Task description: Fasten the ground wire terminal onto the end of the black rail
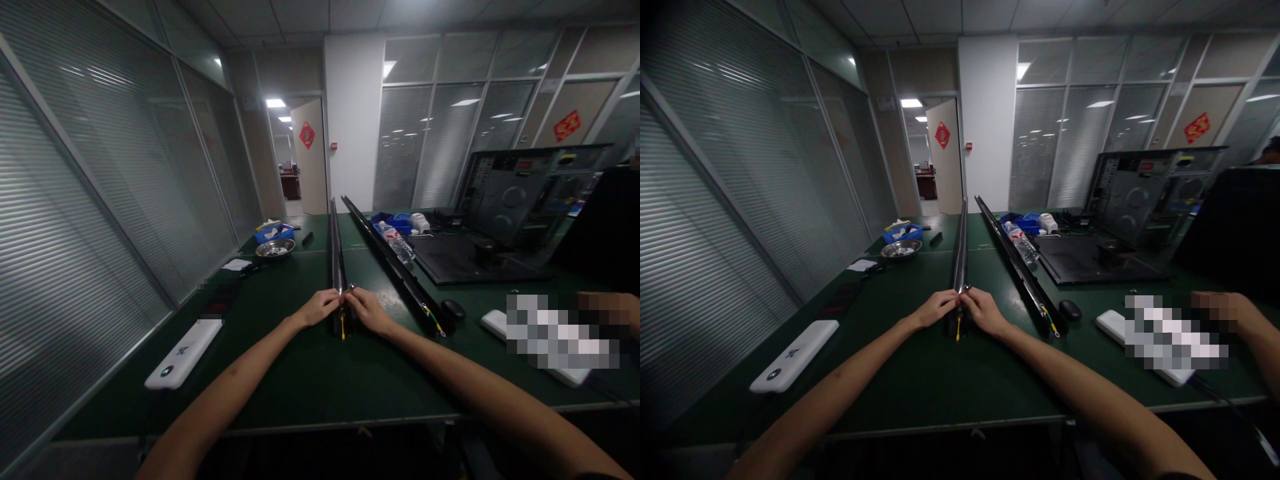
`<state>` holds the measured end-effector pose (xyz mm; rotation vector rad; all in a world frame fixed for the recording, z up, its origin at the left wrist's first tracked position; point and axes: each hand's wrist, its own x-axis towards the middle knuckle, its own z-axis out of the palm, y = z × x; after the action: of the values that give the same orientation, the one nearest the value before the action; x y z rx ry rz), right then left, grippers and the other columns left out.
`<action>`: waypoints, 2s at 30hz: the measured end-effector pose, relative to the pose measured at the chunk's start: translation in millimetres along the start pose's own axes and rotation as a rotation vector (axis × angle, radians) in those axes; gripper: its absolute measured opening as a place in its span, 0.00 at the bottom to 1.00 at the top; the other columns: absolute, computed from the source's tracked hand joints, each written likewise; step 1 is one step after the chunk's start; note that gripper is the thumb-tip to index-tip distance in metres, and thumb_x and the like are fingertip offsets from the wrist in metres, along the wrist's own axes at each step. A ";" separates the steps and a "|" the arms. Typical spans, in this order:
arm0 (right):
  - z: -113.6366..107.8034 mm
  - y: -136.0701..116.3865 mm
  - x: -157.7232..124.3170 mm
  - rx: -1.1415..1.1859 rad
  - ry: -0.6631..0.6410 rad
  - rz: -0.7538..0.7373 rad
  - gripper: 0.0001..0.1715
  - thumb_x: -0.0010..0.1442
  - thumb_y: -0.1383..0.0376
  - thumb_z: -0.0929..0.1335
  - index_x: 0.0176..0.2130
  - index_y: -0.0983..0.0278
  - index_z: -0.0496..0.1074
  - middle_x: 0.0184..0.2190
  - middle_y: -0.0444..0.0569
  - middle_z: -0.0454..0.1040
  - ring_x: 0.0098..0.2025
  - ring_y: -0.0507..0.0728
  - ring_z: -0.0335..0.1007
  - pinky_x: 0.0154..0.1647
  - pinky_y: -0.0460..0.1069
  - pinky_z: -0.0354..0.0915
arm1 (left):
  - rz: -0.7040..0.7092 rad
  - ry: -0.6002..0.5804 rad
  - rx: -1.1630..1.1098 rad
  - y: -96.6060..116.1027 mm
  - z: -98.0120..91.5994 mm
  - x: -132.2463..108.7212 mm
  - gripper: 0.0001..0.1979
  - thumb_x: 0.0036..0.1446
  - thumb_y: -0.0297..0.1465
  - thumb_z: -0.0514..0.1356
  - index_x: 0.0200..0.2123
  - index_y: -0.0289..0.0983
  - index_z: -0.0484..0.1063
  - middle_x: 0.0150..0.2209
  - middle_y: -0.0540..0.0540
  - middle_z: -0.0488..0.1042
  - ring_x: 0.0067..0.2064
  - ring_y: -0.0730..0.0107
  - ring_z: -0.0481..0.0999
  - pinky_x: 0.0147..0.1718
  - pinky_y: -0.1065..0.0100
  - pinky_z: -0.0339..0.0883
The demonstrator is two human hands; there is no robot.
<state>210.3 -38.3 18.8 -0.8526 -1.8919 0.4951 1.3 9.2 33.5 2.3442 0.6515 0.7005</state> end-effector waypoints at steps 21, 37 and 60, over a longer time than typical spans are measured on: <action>1.1 1.5 -0.6 0.002 -0.024 -0.019 0.22 0.74 0.53 0.60 0.36 0.62 0.73 0.33 0.48 0.75 0.36 0.57 0.70 0.42 0.50 0.66 | -0.008 0.003 -0.004 7.5 -1.1 0.3 0.17 0.70 0.37 0.51 0.38 0.34 0.76 0.42 0.43 0.75 0.44 0.61 0.76 0.48 0.65 0.68; -0.5 -1.6 -1.6 0.019 -0.002 -0.010 0.21 0.74 0.55 0.60 0.37 0.63 0.73 0.33 0.48 0.74 0.36 0.57 0.70 0.40 0.50 0.65 | -0.025 -0.002 -0.017 11.5 -1.2 -0.3 0.18 0.71 0.38 0.50 0.38 0.34 0.76 0.42 0.43 0.75 0.44 0.62 0.75 0.47 0.67 0.68; -1.6 0.5 0.7 0.065 -0.042 -0.030 0.22 0.74 0.54 0.60 0.36 0.62 0.73 0.34 0.48 0.74 0.36 0.57 0.70 0.42 0.51 0.66 | -0.008 0.010 0.007 10.0 -1.9 1.0 0.19 0.71 0.38 0.50 0.36 0.34 0.75 0.40 0.44 0.74 0.43 0.62 0.75 0.47 0.66 0.67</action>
<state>211.7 -37.5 19.7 -0.7756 -1.9133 0.5570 3.6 3.6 41.7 2.3445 0.6688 0.7083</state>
